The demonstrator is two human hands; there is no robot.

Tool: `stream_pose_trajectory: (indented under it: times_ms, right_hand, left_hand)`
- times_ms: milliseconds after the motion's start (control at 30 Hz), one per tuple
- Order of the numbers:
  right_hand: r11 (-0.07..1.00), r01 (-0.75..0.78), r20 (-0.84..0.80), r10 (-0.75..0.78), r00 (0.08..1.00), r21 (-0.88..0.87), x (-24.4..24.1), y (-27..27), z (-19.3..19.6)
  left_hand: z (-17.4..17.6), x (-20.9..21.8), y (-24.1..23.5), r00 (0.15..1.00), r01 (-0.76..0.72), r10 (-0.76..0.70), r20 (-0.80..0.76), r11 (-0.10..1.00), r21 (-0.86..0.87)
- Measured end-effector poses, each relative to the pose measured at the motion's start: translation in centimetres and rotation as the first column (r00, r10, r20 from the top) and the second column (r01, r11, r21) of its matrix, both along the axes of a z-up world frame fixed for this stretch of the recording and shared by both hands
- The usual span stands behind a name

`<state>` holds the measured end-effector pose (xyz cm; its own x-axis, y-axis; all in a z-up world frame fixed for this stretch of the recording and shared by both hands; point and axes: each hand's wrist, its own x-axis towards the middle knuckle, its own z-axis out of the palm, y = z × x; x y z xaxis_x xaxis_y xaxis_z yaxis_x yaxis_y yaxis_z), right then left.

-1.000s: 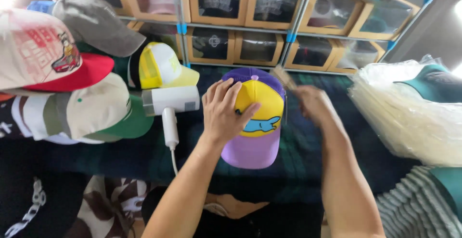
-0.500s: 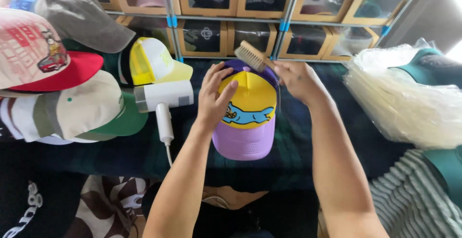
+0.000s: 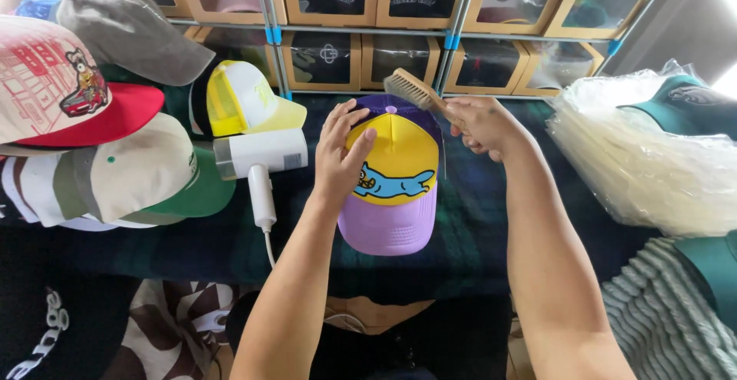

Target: The person cleans a purple and yellow trucker hat by first brushing the inside and then the outside with a wooden brush. They then use a white hairdryer to blow air onto the hat's surface, focusing on the front panel and brim.

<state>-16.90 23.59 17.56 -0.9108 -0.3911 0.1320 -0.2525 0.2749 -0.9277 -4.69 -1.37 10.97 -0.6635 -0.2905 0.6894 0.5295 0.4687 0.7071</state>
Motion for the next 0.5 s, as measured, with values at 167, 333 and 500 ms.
stream_pose_trajectory:
  times_ms: [167, 333, 500]
  right_hand:
    - [0.958, 0.099, -0.102, -0.074, 0.992, 0.268, 2.6, 0.3, 2.9]
    - [0.988, 0.025, -0.086, -0.012, 0.996, 0.155, -0.1, 0.1, 1.2]
    - [0.773, 0.262, -0.323, -0.079, 0.943, 0.578, 0.5, -0.3, 2.8]
  left_hand:
    - [0.0, 0.1, -0.1, 1.0, -0.009, 0.009, 0.007, 1.0, -0.009]
    - [-0.2, 0.4, 0.1, 1.0, -0.005, 0.005, 0.001, 1.0, 0.001]
    - [-0.1, -0.2, 0.2, 1.0, -0.01, 0.01, 0.002, 0.999, 0.033]
